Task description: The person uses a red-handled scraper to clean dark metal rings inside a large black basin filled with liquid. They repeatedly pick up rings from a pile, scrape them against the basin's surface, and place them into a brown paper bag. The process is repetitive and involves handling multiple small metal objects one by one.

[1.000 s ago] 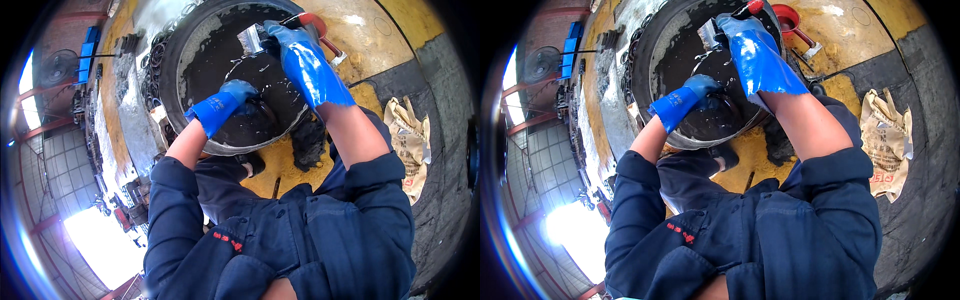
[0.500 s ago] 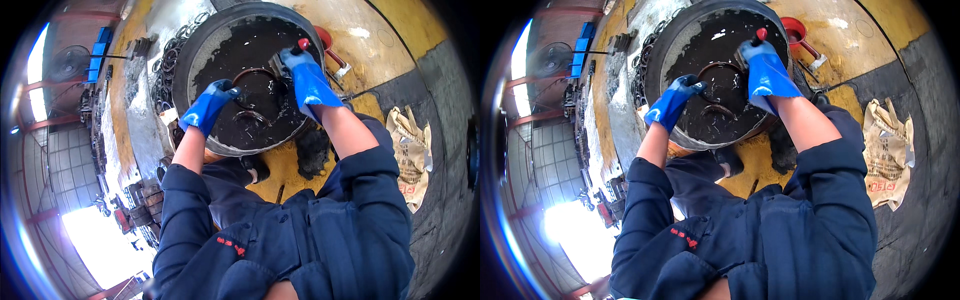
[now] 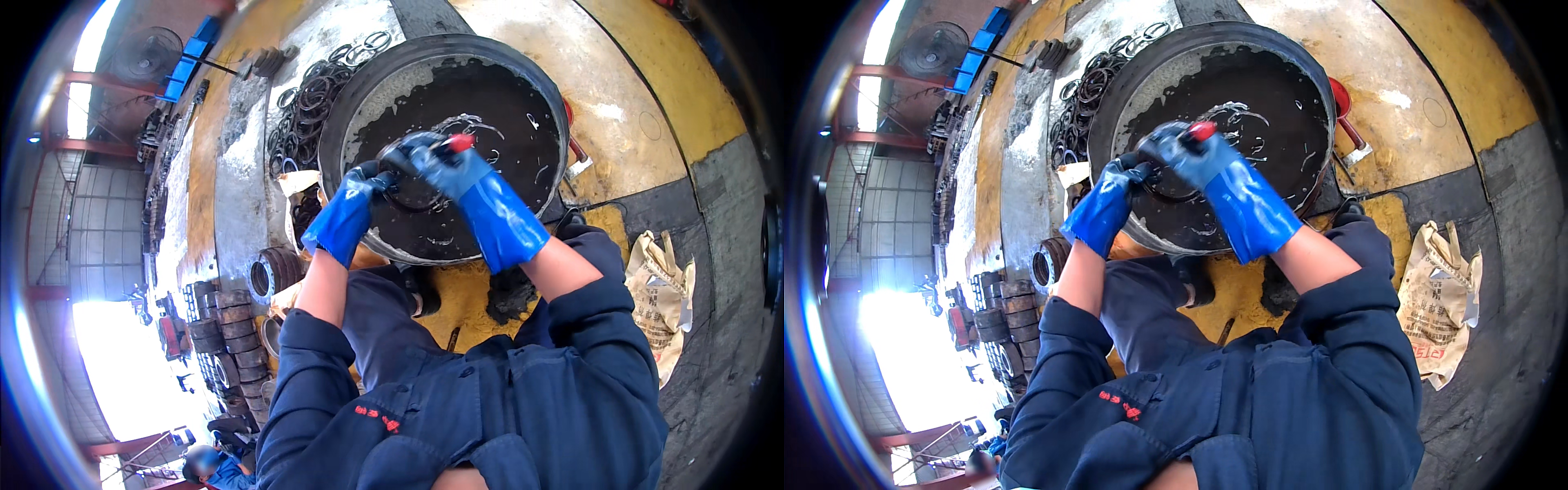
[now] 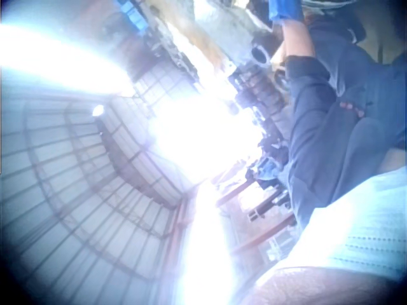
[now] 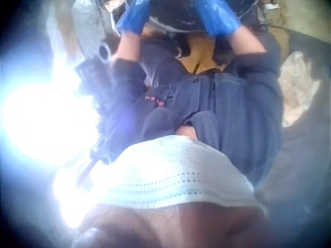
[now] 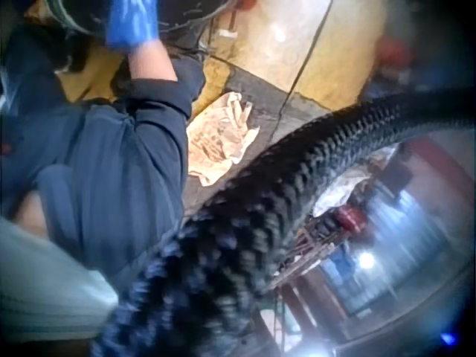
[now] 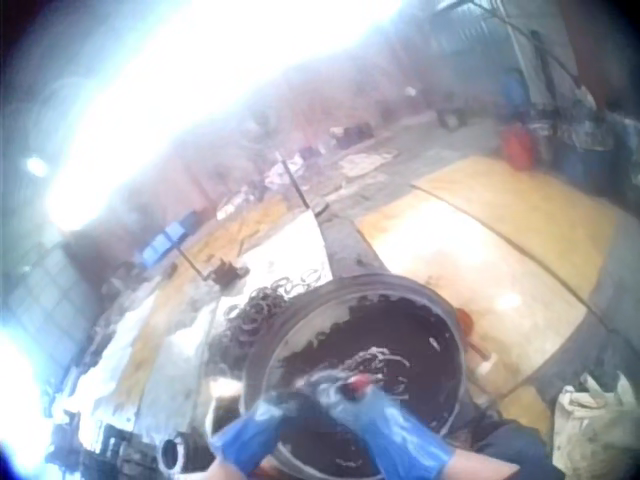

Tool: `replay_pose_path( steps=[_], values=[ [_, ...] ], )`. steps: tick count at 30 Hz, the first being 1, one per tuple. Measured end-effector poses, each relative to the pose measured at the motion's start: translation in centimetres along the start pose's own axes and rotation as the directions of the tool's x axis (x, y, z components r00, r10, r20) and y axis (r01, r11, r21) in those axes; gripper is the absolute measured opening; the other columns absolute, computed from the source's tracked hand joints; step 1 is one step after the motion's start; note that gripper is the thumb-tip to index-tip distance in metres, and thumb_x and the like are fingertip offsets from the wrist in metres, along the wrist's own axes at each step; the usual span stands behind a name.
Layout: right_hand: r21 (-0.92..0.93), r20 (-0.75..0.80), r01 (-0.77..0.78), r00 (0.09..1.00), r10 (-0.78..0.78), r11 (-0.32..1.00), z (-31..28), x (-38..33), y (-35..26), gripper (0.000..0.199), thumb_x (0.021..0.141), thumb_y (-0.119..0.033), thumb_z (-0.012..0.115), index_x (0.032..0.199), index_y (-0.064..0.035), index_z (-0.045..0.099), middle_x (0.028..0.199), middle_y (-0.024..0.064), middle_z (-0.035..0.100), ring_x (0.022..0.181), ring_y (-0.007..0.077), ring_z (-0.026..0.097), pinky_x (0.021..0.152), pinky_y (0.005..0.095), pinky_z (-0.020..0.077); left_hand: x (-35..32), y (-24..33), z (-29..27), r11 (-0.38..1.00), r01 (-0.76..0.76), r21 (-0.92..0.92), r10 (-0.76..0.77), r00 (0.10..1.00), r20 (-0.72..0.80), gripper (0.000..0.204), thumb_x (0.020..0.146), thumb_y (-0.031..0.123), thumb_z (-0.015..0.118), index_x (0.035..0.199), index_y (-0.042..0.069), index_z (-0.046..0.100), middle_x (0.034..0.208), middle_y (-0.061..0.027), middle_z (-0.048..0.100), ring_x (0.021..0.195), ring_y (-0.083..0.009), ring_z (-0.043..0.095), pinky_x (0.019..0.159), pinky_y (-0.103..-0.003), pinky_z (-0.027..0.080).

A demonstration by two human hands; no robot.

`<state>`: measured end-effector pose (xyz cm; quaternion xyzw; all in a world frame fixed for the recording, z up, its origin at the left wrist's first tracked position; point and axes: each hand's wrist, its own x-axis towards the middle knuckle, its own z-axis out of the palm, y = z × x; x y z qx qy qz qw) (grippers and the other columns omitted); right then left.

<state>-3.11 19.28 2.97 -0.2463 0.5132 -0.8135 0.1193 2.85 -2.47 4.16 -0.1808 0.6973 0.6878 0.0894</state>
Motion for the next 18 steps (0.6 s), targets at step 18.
replay_pose_path(
  steps=[18],
  values=[
    [-0.152, -0.531, -0.650, 0.689, 0.493, 0.745, -5.7, 0.7, 4.8, 0.022, 0.100, -0.011, 0.062, 0.114, 0.0045, 0.068, 0.104, 0.0126, 0.074, 0.093, 0.0169, 0.072, 0.085, 0.0266, 0.0580, 0.6, -3.0, 3.1, 0.987, -0.072, 0.142, 0.089, 0.989, -0.120, 0.026, 0.096, 0.020, 0.067, 0.110, -0.001, 0.069, 0.090, -0.0044, 0.070, 0.080, -0.0106, 0.061, 0.076, -0.026, 0.048]
  ],
)
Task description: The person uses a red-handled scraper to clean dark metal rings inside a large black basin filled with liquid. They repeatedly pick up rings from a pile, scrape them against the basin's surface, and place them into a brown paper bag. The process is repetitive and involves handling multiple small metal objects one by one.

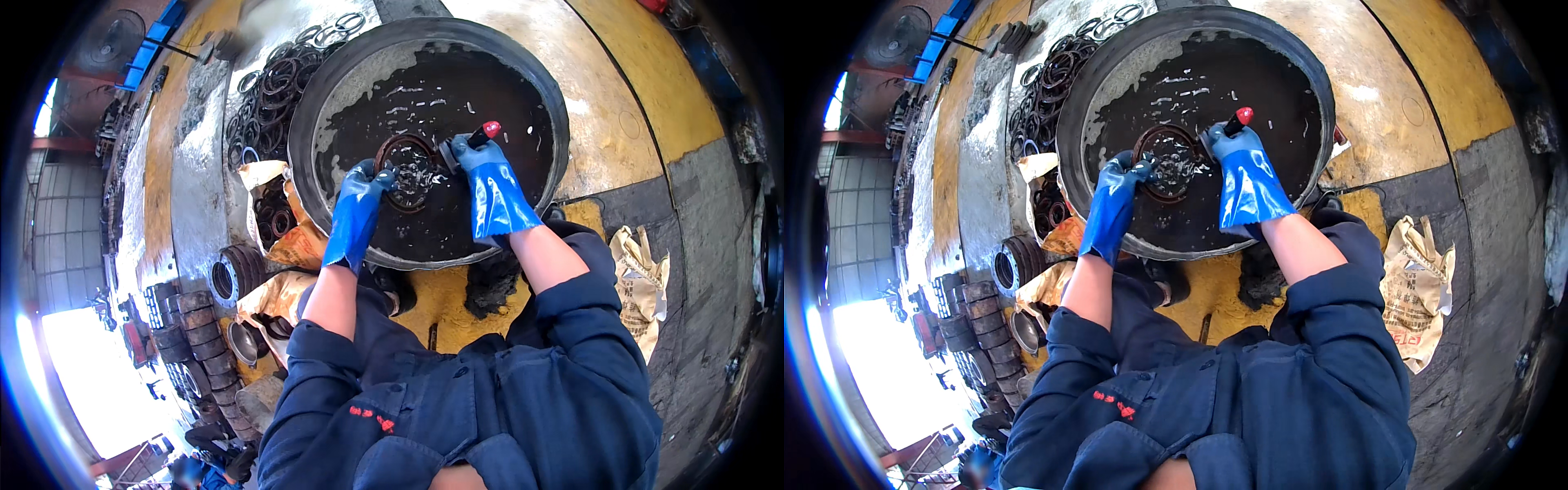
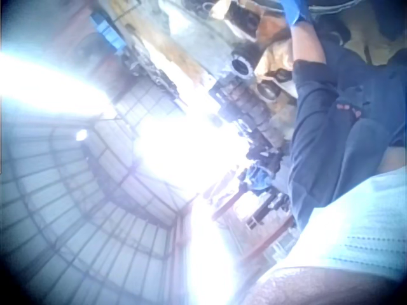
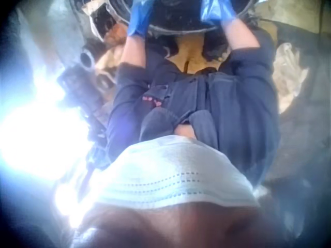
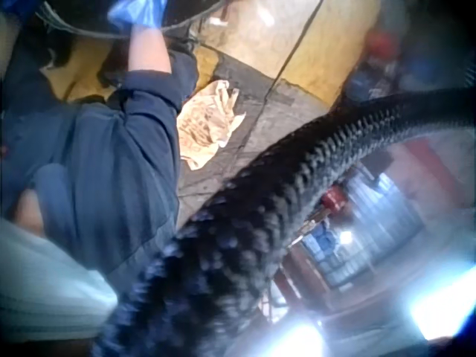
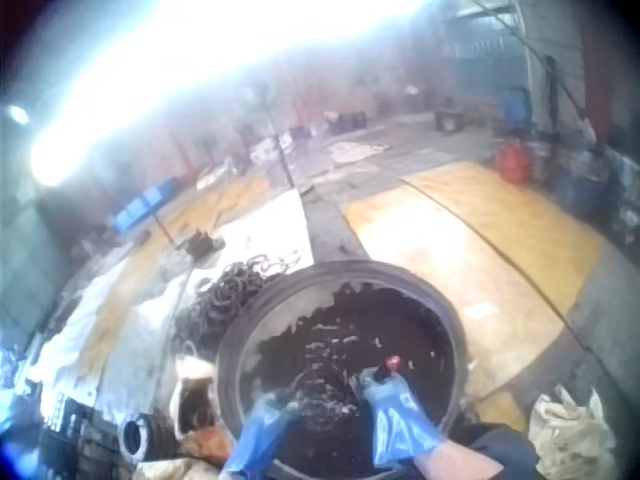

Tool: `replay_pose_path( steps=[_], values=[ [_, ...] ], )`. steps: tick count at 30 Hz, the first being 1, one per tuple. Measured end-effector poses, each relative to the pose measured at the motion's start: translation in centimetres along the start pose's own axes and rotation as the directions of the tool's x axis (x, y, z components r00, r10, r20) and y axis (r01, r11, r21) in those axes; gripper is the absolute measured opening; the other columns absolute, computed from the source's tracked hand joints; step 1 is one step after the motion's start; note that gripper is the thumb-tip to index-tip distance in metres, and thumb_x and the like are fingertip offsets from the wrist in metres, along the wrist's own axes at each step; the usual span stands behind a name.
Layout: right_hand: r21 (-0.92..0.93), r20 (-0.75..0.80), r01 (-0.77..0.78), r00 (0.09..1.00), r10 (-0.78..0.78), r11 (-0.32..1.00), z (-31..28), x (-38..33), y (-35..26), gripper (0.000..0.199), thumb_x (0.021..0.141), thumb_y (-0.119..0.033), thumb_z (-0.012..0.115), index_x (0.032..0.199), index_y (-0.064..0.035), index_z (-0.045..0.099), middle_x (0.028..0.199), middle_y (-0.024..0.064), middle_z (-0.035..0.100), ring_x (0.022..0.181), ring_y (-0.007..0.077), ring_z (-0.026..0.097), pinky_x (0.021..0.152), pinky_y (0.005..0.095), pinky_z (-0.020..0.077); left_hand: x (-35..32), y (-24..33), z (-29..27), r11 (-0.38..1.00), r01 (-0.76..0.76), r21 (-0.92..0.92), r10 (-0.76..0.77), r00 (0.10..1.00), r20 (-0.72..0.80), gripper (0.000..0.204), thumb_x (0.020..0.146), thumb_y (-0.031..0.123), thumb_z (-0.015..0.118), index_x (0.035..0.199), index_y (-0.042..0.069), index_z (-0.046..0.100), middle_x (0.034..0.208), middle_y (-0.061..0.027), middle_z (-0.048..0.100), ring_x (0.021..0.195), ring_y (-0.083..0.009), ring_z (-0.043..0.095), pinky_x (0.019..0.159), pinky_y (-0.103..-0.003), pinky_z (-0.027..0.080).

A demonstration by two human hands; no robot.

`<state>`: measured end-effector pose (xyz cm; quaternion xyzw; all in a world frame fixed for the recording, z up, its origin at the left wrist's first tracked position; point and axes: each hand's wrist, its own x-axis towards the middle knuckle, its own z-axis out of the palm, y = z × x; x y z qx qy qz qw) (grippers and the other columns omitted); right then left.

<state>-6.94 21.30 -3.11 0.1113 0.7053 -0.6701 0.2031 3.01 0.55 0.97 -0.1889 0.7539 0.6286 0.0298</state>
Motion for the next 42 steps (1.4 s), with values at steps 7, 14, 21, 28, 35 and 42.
replay_pose_path(
  steps=[7, 14, 21, 28, 35, 42],
  values=[
    [0.023, 0.343, 0.762, 0.602, -0.721, 0.647, 4.4, -3.3, -1.7, 0.024, 0.096, -0.012, 0.069, 0.116, 0.0007, 0.068, 0.111, 0.0138, 0.074, 0.102, 0.0173, 0.071, 0.088, 0.0283, 0.0581, 1.1, -1.8, -0.9, 0.975, -0.007, -0.223, 0.025, 0.996, 0.080, 0.029, 0.094, 0.012, 0.066, 0.119, -0.003, 0.067, 0.098, -0.0054, 0.071, 0.087, -0.0119, 0.064, 0.081, -0.026, 0.050],
    [0.253, 0.048, 0.151, 0.985, -0.168, 0.956, 2.4, -1.7, -2.0, 0.019, 0.099, -0.017, 0.065, 0.110, -0.0030, 0.071, 0.090, 0.0059, 0.074, 0.080, 0.0147, 0.070, 0.074, 0.0290, 0.0568, -0.2, 0.1, 0.3, 0.999, -0.029, -0.019, 0.029, 0.999, 0.019, 0.030, 0.095, 0.017, 0.067, 0.118, -0.003, 0.067, 0.094, -0.0039, 0.070, 0.083, -0.0114, 0.061, 0.079, -0.027, 0.049],
    [-0.198, -0.012, -0.237, 0.971, 0.239, 0.951, -0.2, 1.9, 1.2, 0.029, 0.093, -0.033, 0.067, 0.103, -0.0063, 0.072, 0.083, 0.0084, 0.073, 0.075, 0.0179, 0.070, 0.070, 0.0344, 0.0546, 0.0, 1.0, -0.1, 0.999, -0.013, 0.035, 0.015, 0.998, -0.056, 0.030, 0.097, 0.022, 0.067, 0.114, -0.003, 0.067, 0.096, -0.0068, 0.073, 0.086, -0.0124, 0.064, 0.078, -0.027, 0.050],
    [-0.125, 0.269, 0.570, 0.807, -0.525, 0.812, 1.3, -1.1, -3.2, 0.030, 0.093, -0.022, 0.073, 0.121, -0.0155, 0.072, 0.101, 0.0085, 0.076, 0.089, 0.0179, 0.072, 0.083, 0.0305, 0.0569, 0.3, 0.5, -0.8, 0.999, -0.015, -0.048, 0.014, 1.000, -0.023, 0.029, 0.097, 0.020, 0.067, 0.114, -0.003, 0.067, 0.097, -0.0072, 0.073, 0.087, -0.0128, 0.065, 0.084, -0.025, 0.049],
    [-0.389, 0.148, 0.335, 0.942, -0.300, 0.858, -0.5, 0.9, -0.8, 0.021, 0.094, -0.026, 0.067, 0.108, -0.0119, 0.075, 0.098, 0.0103, 0.076, 0.091, 0.0204, 0.073, 0.083, 0.0345, 0.0547, 0.7, 0.9, -1.0, 0.993, -0.097, -0.074, 0.093, 0.994, -0.056, 0.044, 0.094, 0.020, 0.072, 0.128, -0.005, 0.059, 0.108, -0.0120, 0.074, 0.086, -0.0137, 0.067, 0.075, -0.026, 0.049],
    [-0.297, 0.206, -0.079, 0.968, 0.145, 0.952, 0.7, 0.8, 2.0, 0.027, 0.087, -0.032, 0.072, 0.101, -0.0090, 0.076, 0.093, 0.0097, 0.075, 0.086, 0.0202, 0.070, 0.079, 0.0353, 0.0539, 1.6, -0.5, -0.8, 0.983, -0.134, -0.123, 0.125, 0.989, -0.082, 0.036, 0.094, 0.018, 0.072, 0.122, -0.003, 0.063, 0.107, -0.0115, 0.073, 0.089, -0.0160, 0.068, 0.083, -0.028, 0.053]
  ],
)
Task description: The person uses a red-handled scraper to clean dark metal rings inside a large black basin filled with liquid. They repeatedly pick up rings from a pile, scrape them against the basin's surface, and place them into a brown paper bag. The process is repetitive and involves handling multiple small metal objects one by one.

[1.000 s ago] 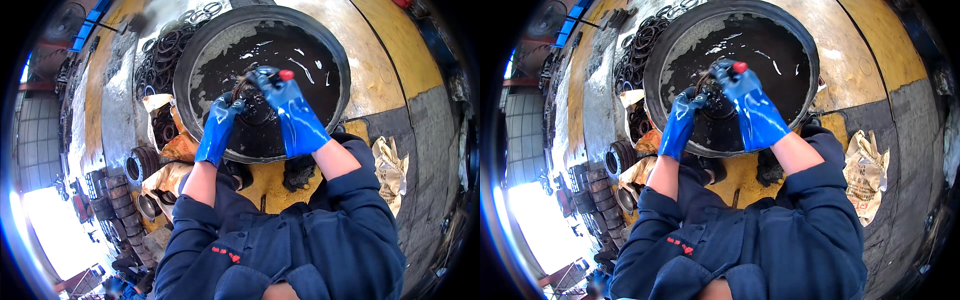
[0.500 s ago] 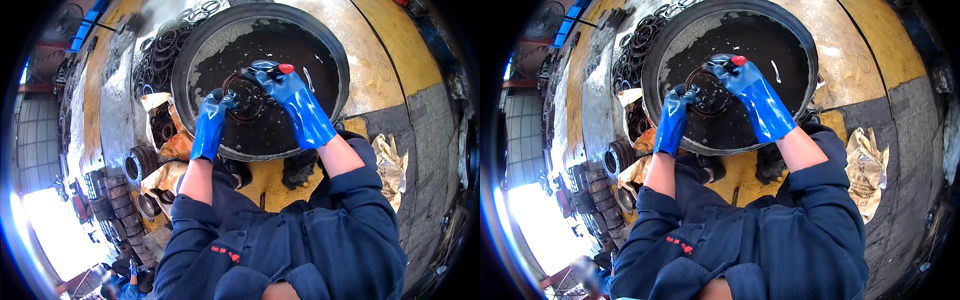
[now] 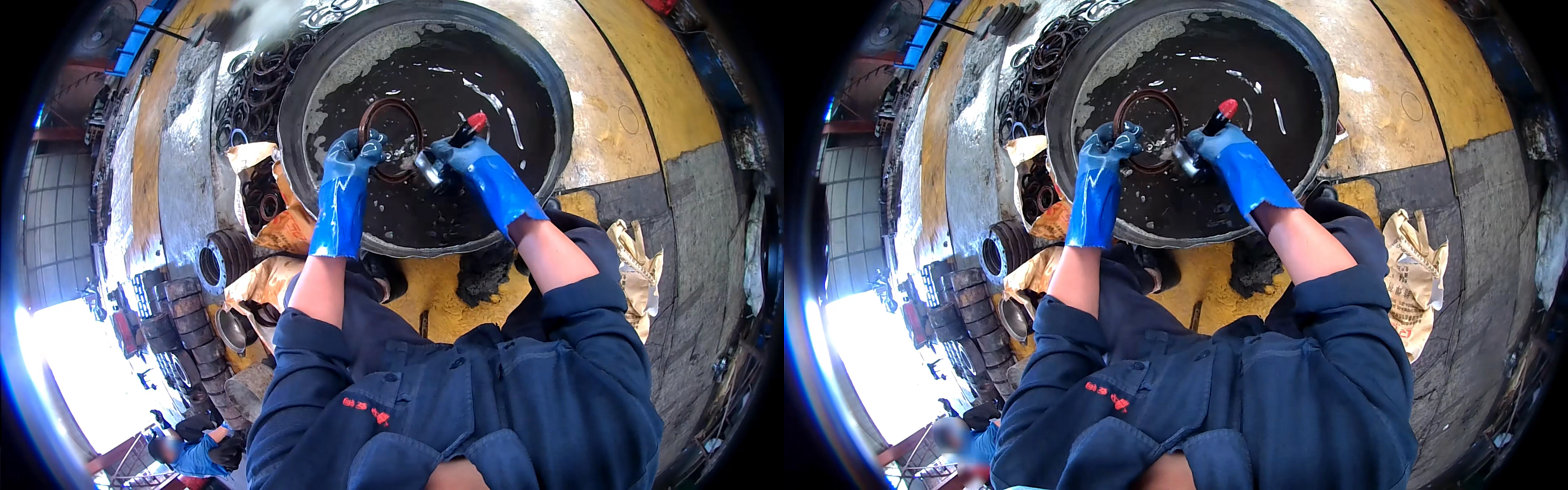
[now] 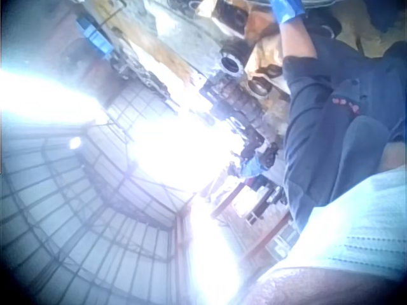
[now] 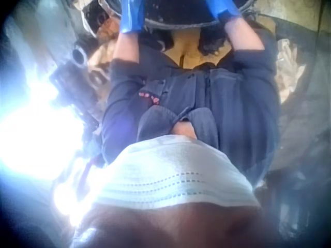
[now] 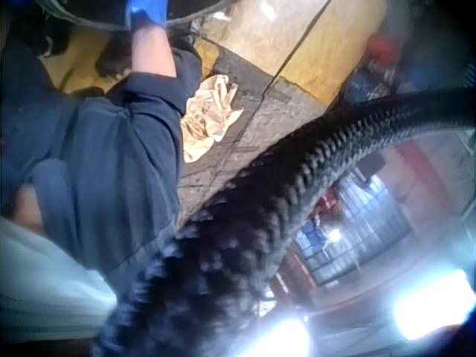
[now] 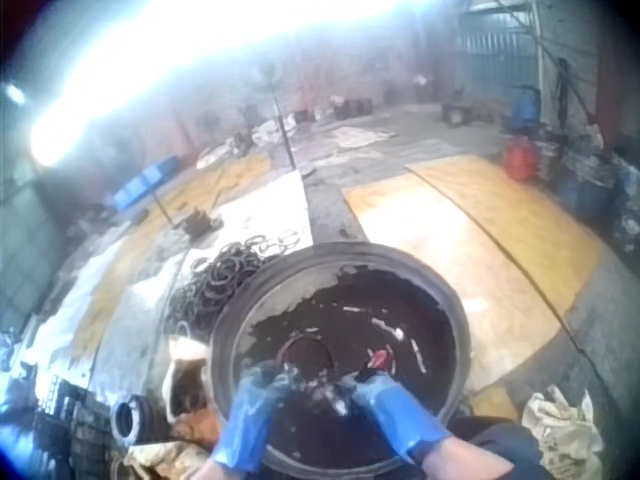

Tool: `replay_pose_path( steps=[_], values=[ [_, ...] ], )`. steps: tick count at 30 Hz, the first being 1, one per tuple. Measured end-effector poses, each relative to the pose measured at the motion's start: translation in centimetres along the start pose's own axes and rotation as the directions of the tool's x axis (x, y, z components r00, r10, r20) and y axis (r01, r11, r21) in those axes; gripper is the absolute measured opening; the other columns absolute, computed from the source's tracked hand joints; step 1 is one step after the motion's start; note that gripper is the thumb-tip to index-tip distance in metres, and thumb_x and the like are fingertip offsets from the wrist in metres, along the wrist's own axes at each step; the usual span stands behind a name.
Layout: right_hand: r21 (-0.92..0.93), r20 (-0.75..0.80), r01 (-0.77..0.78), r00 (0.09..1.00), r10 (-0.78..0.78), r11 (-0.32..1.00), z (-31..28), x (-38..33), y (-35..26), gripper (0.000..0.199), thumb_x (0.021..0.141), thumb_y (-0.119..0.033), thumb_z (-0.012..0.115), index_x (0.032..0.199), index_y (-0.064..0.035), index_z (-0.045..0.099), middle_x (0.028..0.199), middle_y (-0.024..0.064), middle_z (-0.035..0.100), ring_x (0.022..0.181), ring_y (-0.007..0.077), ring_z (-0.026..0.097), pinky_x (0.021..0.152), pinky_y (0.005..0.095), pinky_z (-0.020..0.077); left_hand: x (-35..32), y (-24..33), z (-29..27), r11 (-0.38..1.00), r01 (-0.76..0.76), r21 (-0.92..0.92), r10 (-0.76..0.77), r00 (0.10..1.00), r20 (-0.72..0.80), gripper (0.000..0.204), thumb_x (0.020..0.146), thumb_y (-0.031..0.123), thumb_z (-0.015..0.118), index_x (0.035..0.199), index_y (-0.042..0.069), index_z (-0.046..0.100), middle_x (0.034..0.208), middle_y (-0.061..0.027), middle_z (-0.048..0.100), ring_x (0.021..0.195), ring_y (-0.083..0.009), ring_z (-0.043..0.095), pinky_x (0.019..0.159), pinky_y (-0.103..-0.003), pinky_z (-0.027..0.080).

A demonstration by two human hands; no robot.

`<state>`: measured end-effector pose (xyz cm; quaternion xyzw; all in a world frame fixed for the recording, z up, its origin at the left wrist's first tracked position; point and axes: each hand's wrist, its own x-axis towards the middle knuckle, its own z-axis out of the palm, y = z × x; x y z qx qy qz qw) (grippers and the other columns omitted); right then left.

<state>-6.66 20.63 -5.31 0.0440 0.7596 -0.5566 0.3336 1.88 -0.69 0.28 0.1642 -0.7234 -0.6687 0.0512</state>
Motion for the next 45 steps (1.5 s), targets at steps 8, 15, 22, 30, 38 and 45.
replay_pose_path(
  steps=[8, 15, 22, 30, 38, 45],
  values=[
    [-0.394, -0.053, 0.684, 0.650, -0.758, 0.614, -0.3, -3.4, -2.4, 0.028, 0.089, -0.024, 0.072, 0.115, -0.0140, 0.072, 0.109, 0.0088, 0.074, 0.096, 0.0264, 0.072, 0.086, 0.0358, 0.0555, -0.2, -0.4, 0.8, 0.949, -0.041, 0.312, 0.030, 0.999, 0.039, 0.031, 0.094, 0.018, 0.069, 0.117, -0.002, 0.068, 0.101, -0.0091, 0.072, 0.089, -0.0142, 0.067, 0.083, -0.029, 0.053],
    [-0.467, -0.165, 0.171, 0.947, -0.276, 0.868, -0.5, -0.1, -0.7, 0.034, 0.090, -0.039, 0.068, 0.116, -0.0180, 0.073, 0.106, 0.0121, 0.075, 0.100, 0.0335, 0.071, 0.087, 0.0413, 0.0551, -0.2, -0.6, 1.4, 0.925, -0.114, 0.363, 0.088, 0.992, 0.087, 0.034, 0.093, 0.022, 0.072, 0.118, 0.001, 0.068, 0.099, -0.0151, 0.070, 0.091, -0.0209, 0.067, 0.084, -0.033, 0.052],
    [0.346, 0.204, -0.175, 0.973, 0.108, 0.922, 0.5, -4.4, -1.9, 0.031, 0.095, -0.031, 0.069, 0.110, -0.0041, 0.075, 0.090, 0.0074, 0.073, 0.079, 0.0173, 0.068, 0.072, 0.0290, 0.0527, 0.2, -1.7, 0.8, 0.886, -0.148, 0.439, 0.148, 0.988, 0.035, 0.032, 0.093, 0.019, 0.071, 0.119, 0.001, 0.068, 0.103, -0.0101, 0.072, 0.093, -0.0174, 0.067, 0.086, -0.032, 0.053],
    [-0.084, -0.192, 0.479, 0.852, -0.486, 0.874, 0.2, -2.0, -1.7, 0.026, 0.093, -0.025, 0.070, 0.117, -0.0143, 0.072, 0.104, 0.0101, 0.076, 0.092, 0.0210, 0.073, 0.084, 0.0353, 0.0569, 0.2, -1.5, 0.9, 0.941, -0.082, 0.329, 0.081, 0.997, 0.018, 0.034, 0.094, 0.020, 0.071, 0.120, -0.001, 0.067, 0.101, -0.0077, 0.072, 0.092, -0.0158, 0.066, 0.085, -0.030, 0.052],
    [-0.100, 0.035, 0.148, 0.989, -0.145, 0.984, -0.2, -2.2, -2.6, 0.025, 0.095, -0.023, 0.070, 0.115, -0.0096, 0.073, 0.105, 0.0098, 0.075, 0.092, 0.0193, 0.072, 0.083, 0.0317, 0.0549, 0.1, -0.8, 0.9, 0.939, -0.166, 0.302, 0.154, 0.986, 0.063, 0.033, 0.095, 0.023, 0.071, 0.118, 0.000, 0.068, 0.096, -0.0076, 0.068, 0.089, -0.0152, 0.064, 0.082, -0.030, 0.051],
    [0.634, 0.178, -0.179, 0.980, 0.084, 0.753, 1.0, -2.1, -1.4, 0.026, 0.097, -0.025, 0.069, 0.109, -0.0022, 0.073, 0.096, 0.0082, 0.074, 0.081, 0.0183, 0.069, 0.076, 0.0311, 0.0555, -0.5, 0.4, 1.4, 0.969, -0.041, 0.245, 0.057, 0.997, -0.059, 0.031, 0.095, 0.018, 0.067, 0.119, -0.001, 0.068, 0.102, -0.0082, 0.071, 0.092, -0.0151, 0.064, 0.085, -0.030, 0.050]
  ],
)
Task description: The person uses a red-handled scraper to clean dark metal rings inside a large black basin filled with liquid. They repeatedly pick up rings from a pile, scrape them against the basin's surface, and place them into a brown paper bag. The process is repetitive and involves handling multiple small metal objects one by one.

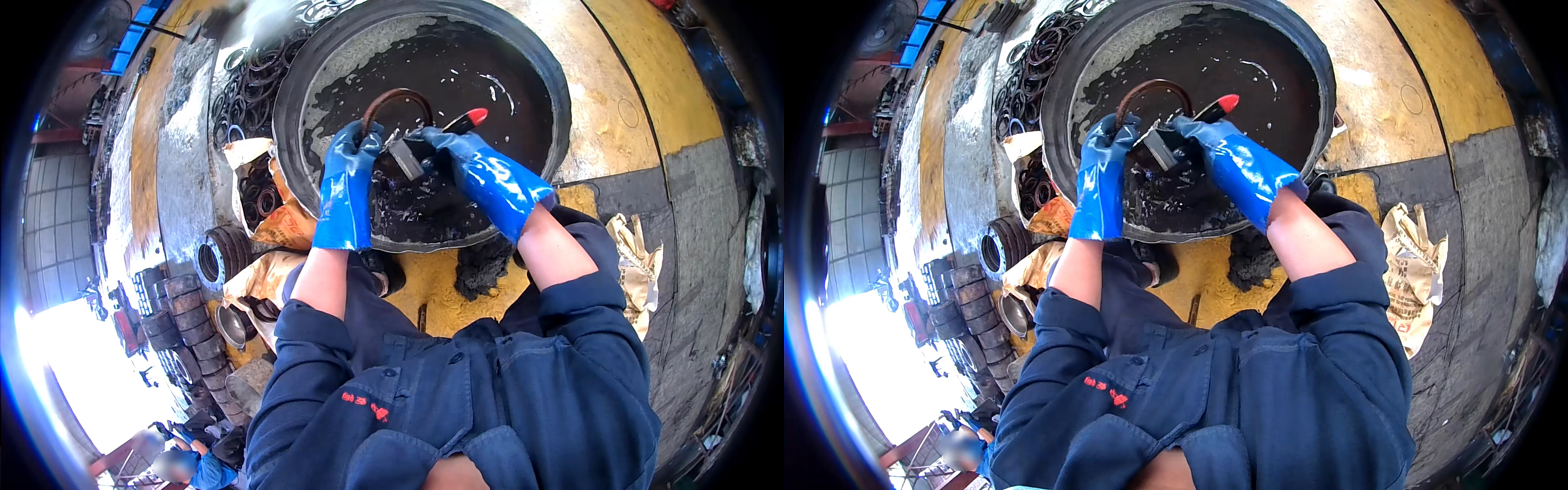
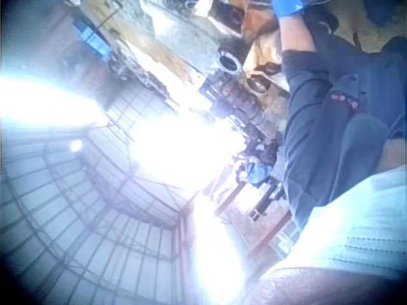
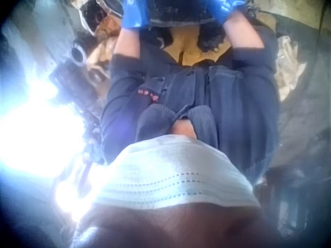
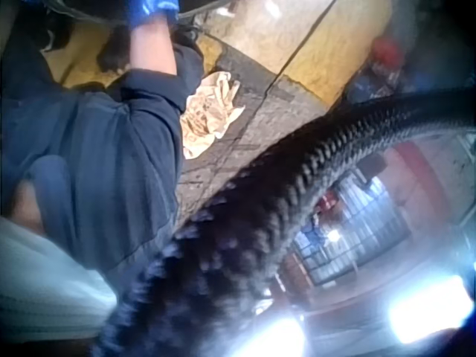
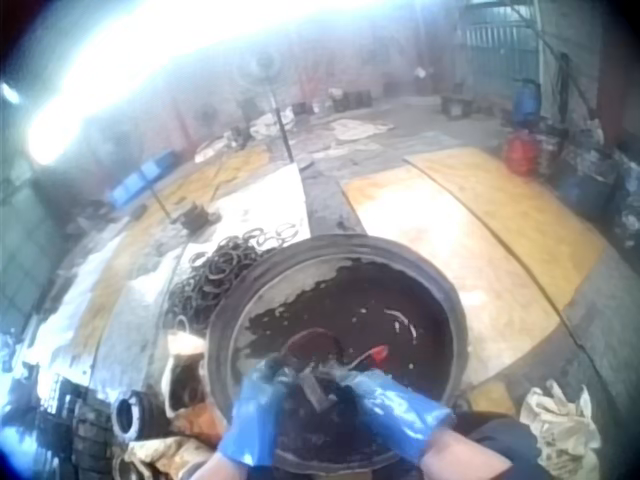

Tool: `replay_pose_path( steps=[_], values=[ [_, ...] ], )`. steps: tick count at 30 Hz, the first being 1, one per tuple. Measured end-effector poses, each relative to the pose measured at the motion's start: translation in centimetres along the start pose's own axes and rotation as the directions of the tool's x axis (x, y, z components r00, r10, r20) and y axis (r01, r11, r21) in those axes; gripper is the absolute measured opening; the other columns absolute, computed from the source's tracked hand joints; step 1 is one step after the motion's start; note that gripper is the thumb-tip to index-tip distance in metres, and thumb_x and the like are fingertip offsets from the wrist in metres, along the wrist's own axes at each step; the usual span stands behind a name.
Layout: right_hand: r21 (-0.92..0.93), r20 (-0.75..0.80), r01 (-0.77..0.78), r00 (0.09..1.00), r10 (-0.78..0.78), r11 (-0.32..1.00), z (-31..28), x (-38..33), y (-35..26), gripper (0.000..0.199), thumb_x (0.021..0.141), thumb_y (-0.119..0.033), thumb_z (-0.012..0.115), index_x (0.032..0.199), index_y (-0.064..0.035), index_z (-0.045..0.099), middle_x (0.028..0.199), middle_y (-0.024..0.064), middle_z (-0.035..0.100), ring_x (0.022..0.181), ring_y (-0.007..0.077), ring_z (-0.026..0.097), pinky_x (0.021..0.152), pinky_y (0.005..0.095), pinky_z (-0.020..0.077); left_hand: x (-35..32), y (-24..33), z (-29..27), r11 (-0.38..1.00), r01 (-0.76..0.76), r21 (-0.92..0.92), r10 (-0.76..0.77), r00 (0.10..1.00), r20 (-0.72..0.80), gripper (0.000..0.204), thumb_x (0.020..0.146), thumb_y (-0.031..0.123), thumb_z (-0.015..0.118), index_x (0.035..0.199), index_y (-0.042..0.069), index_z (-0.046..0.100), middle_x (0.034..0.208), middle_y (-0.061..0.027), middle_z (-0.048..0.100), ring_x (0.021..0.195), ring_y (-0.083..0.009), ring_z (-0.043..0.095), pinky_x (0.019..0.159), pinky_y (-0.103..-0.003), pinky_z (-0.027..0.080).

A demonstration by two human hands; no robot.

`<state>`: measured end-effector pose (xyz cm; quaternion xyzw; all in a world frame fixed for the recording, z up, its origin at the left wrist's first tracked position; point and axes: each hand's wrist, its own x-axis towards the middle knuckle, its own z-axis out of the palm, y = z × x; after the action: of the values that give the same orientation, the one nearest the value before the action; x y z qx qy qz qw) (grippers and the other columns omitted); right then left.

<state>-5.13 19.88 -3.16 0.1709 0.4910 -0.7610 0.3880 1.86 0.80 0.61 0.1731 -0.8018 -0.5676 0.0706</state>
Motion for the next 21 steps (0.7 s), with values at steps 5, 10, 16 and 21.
replay_pose_path(
  steps=[5, 10, 16, 21],
  values=[
    [-0.682, 0.009, 0.280, 0.927, -0.376, 0.675, -3.6, 0.7, -2.6, 0.043, 0.094, -0.042, 0.072, 0.112, -0.0031, 0.073, 0.095, 0.0068, 0.074, 0.081, 0.0143, 0.067, 0.075, 0.0303, 0.0533, -0.7, 1.6, -1.5, 0.953, -0.065, -0.297, 0.056, 0.998, -0.040, 0.025, 0.096, 0.015, 0.067, 0.117, 0.001, 0.068, 0.105, -0.0062, 0.072, 0.094, -0.0138, 0.064, 0.086, -0.028, 0.050],
    [-0.560, 0.075, 0.233, 0.970, -0.231, 0.795, -2.1, -0.7, -2.2, 0.054, 0.087, -0.056, 0.075, 0.106, -0.0047, 0.074, 0.094, 0.0102, 0.075, 0.084, 0.0175, 0.068, 0.081, 0.0344, 0.0532, -0.2, 1.0, -1.4, 0.795, 0.168, -0.583, -0.106, 0.985, 0.139, 0.027, 0.095, 0.014, 0.068, 0.118, 0.001, 0.067, 0.105, -0.0061, 0.072, 0.096, -0.0142, 0.065, 0.086, -0.029, 0.051],
    [-0.828, 0.216, 0.346, 0.923, -0.319, 0.441, -1.4, -1.7, -3.2, 0.040, 0.091, -0.043, 0.073, 0.111, -0.0085, 0.074, 0.089, 0.0083, 0.074, 0.084, 0.0202, 0.070, 0.079, 0.0363, 0.0533, 1.6, -1.3, -1.5, 0.945, -0.042, 0.326, 0.079, 0.992, -0.101, 0.053, 0.080, 0.026, 0.081, 0.125, 0.002, 0.064, 0.116, -0.0152, 0.071, 0.107, -0.0265, 0.068, 0.096, -0.038, 0.052],
    [-0.846, 0.464, 0.267, 0.795, -0.392, -0.461, -0.8, -1.8, -3.2, 0.017, 0.085, -0.027, 0.071, 0.098, -0.0166, 0.073, 0.098, 0.0099, 0.073, 0.096, 0.0335, 0.070, 0.081, 0.0437, 0.0559, 2.0, 0.3, -0.3, 0.498, -0.598, 0.628, 0.661, 0.730, 0.172, 0.062, 0.070, 0.029, 0.085, 0.125, 0.009, 0.065, 0.127, -0.0175, 0.066, 0.116, -0.0367, 0.064, 0.099, -0.042, 0.052]
  ],
)
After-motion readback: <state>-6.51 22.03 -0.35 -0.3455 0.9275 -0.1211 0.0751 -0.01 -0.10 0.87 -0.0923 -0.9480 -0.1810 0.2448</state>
